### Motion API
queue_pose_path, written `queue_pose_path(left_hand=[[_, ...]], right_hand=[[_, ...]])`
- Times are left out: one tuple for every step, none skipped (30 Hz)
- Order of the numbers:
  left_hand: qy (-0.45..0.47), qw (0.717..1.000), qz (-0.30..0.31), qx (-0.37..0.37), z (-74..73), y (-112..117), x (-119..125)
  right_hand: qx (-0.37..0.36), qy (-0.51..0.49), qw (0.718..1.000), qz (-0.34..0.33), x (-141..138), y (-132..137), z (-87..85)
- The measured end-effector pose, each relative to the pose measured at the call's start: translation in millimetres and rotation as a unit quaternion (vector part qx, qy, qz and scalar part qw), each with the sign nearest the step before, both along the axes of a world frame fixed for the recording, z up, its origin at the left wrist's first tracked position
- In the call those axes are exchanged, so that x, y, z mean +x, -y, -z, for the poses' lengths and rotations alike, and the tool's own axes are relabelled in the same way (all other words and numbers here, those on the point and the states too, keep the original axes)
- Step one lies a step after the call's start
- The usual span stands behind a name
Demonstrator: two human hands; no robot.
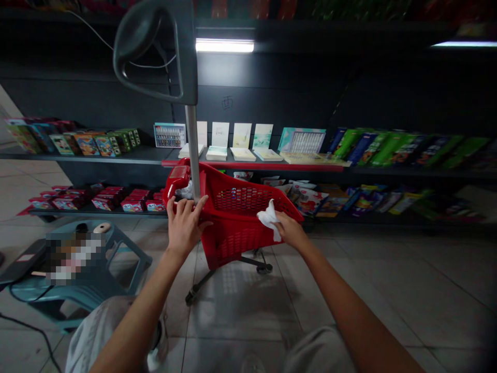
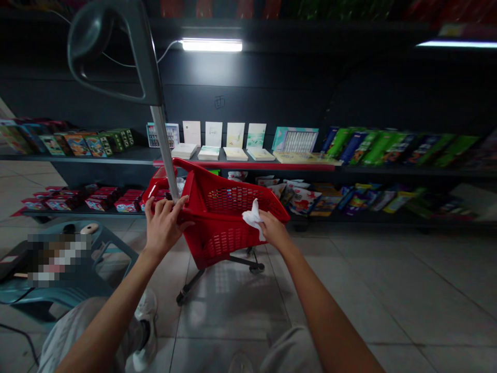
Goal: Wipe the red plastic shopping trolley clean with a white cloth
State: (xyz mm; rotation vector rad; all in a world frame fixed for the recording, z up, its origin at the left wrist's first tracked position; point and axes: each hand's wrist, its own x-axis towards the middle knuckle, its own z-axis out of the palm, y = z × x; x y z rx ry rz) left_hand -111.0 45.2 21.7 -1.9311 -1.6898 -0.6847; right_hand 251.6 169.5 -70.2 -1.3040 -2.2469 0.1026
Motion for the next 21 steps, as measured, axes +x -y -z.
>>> queue_pose_path(left_hand=[[0.001,1.0,0.0,-0.002,-0.1,-0.2,-0.2],[0.001,1.0,0.001,-0.005,-0.3,-0.5,-0.6],[0.001,1.0,0.003,-0.009,-0.5,-0.8,-1.4],[-0.001,1.0,0.006,-0.013,-0.9,-1.0,-2.4],[-0.004,1.0,0.012,-0.017,-1.3,-1.3,-3.7],[-0.009,1.0,0.018,-0.022,-1.8,-1.5,-5.1],[-0.014,0.999,0.024,-0.026,-2.3,-1.6,-6.5],[-0.019,0.999,0.028,-0.029,-2.8,-1.8,-7.7],[-0.024,0.999,0.029,-0.03,-3.2,-1.8,-8.6],[-0.027,0.999,0.028,-0.03,-3.6,-1.9,-9.1],[-0.029,0.999,0.024,-0.028,-3.7,-1.8,-9.1],[-0.03,0.999,0.019,-0.025,-3.7,-1.7,-8.8],[-0.031,0.999,0.013,-0.022,-3.4,-1.5,-8.1],[-0.032,0.999,0.009,-0.019,-2.9,-1.3,-7.3],[-0.032,0.999,0.005,-0.017,-2.2,-1.0,-6.5],[-0.032,0.999,0.003,-0.015,-1.3,-0.7,-5.8],[-0.031,0.999,0.002,-0.012,-0.1,-0.4,-5.3],[-0.029,1.0,0.002,-0.009,1.3,-0.2,-4.9],[-0.026,1.0,0.002,-0.005,2.9,0.0,-4.8],[-0.024,1.0,0.003,-0.001,4.5,0.1,-4.8],[-0.022,1.0,0.003,0.002,6.3,0.3,-4.8]], right_hand=[[-0.003,-0.012,1.0,0.012,12.4,-2.3,3.8],[-0.008,-0.024,0.999,0.029,22.7,-4.1,7.0],[-0.014,-0.031,0.998,0.048,30.9,-5.4,9.5],[-0.02,-0.036,0.997,0.067,36.7,-6.5,11.5],[-0.024,-0.038,0.995,0.085,40.3,-7.4,12.9],[-0.026,-0.037,0.994,0.101,41.6,-8.1,13.6],[-0.026,-0.034,0.993,0.114,40.8,-8.5,13.6],[-0.024,-0.031,0.991,0.126,37.9,-8.6,12.9],[-0.02,-0.027,0.991,0.131,32.8,-8.1,11.4],[-0.015,-0.022,0.991,0.131,25.6,-6.8,9.0],[-0.01,-0.016,0.993,0.12,16.2,-4.6,5.9],[-0.006,-0.009,0.995,0.101,4.7,-1.3,2.1],[-0.002,0.0,0.997,0.078,-8.8,3.0,-2.3],[0.001,0.009,0.998,0.055,-23.8,8.1,-7.2],[0.004,0.015,0.999,0.037,-39.9,13.8,-12.4],[0.009,0.018,1.0,0.021,-56.5,19.8,-17.7],[0.016,0.014,1.0,0.005,-73.0,25.6,-23.0],[0.025,0.006,1.0,-0.014,-88.8,31.0,-28.2],[0.034,-0.003,0.999,-0.03,-103.3,35.6,-33.0],[0.042,-0.012,0.998,-0.042,-116.5,39.4,-37.5],[0.048,-0.019,0.997,-0.052,-128.2,42.4,-41.6]])
